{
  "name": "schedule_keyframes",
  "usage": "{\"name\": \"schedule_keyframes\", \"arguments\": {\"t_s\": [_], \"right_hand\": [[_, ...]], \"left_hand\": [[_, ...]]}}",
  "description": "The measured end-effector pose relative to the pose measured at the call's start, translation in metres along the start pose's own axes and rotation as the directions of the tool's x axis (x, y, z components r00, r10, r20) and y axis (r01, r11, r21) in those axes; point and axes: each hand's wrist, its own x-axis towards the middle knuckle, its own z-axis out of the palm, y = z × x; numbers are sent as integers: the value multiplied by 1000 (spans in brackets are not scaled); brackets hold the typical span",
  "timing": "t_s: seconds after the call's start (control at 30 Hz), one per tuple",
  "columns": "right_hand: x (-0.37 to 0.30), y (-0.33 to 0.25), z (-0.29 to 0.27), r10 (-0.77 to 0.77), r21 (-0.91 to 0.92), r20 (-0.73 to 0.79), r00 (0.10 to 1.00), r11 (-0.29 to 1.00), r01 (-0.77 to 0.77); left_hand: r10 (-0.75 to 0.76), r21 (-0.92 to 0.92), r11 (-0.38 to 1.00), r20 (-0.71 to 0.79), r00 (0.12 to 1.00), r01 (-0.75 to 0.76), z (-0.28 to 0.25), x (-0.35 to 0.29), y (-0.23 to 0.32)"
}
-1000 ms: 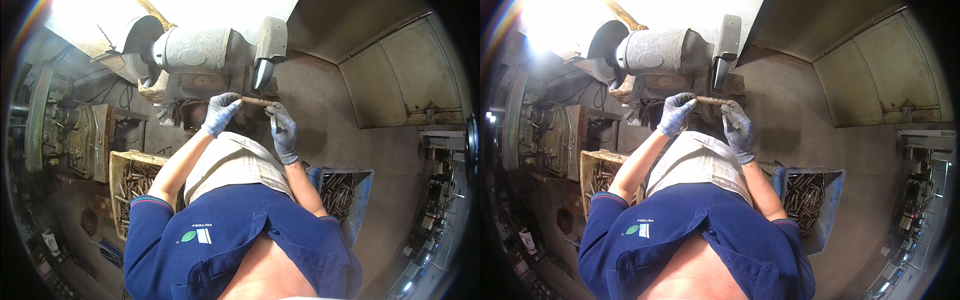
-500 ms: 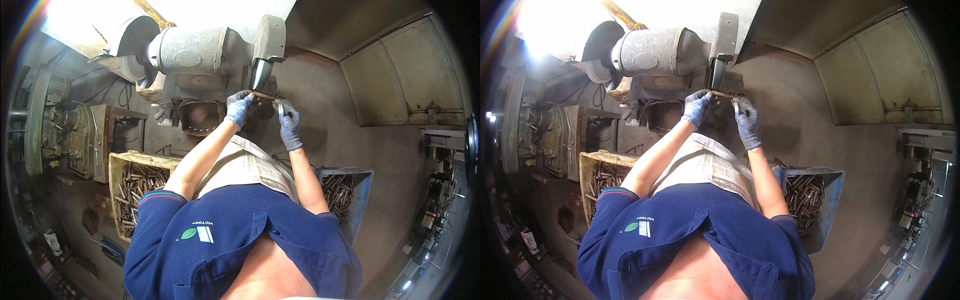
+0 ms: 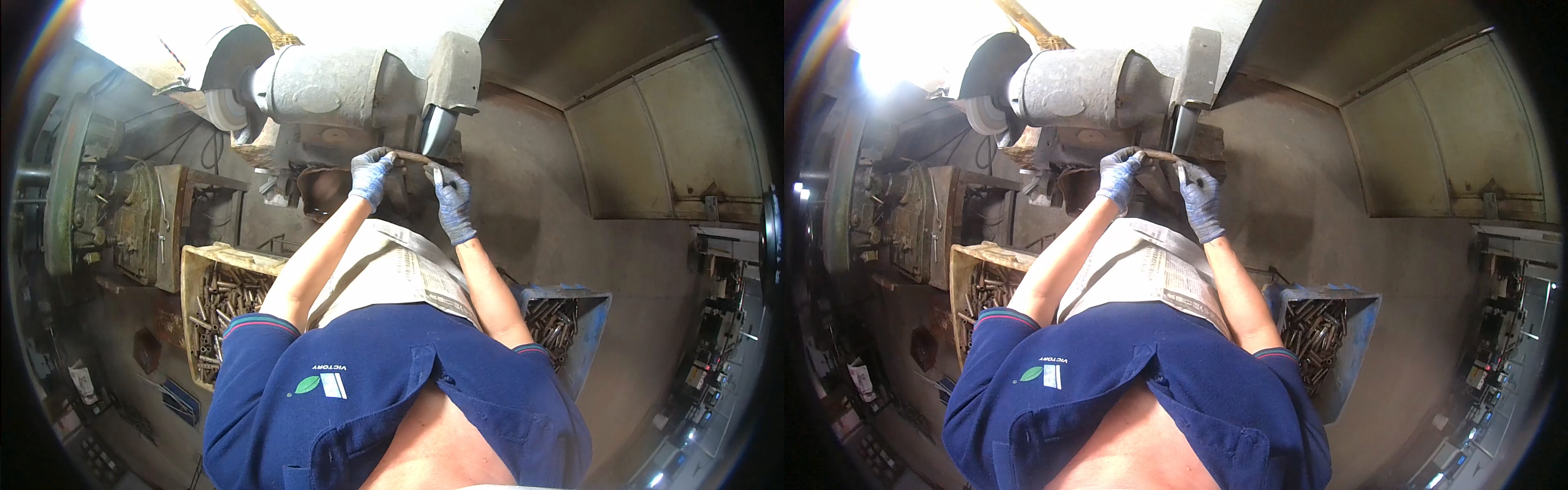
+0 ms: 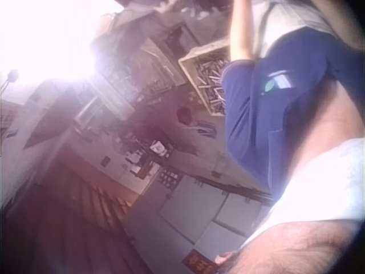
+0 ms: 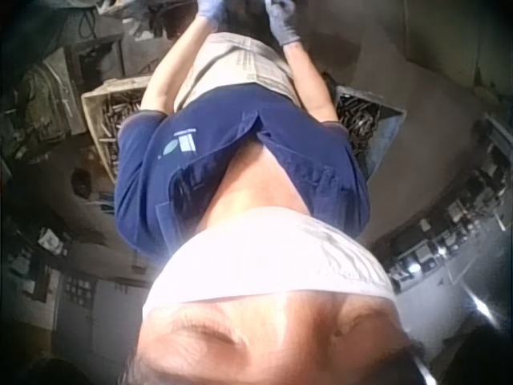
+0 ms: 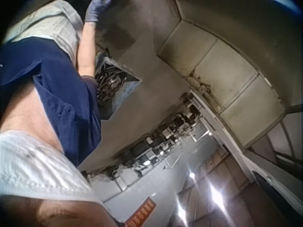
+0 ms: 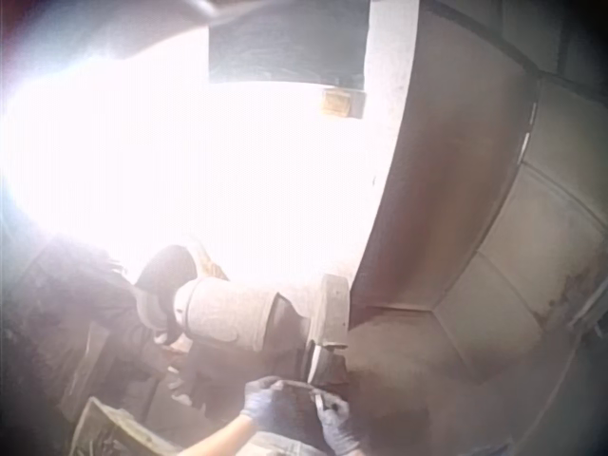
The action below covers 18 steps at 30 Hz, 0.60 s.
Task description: The person picks up metal parts from a bin and grinds them using a bench grinder, rotating each part to treat different sides.
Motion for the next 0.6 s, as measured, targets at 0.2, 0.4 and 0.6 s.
{"name": "schedule_keyframes", "arguments": {"t_s": [0.2,0.4,0.6], "right_hand": [[0,10,-24,82,-16,-14,996,996,-83],[4,13,-48,84,109,-12,996,991,-82],[1,7,-21,157,109,-18,987,982,-154]], "left_hand": [[-8,36,999,78,997,5,11,8,-17],[-85,-28,996,75,994,87,31,13,-33],[-93,-20,995,31,995,94,17,14,-18]]}}
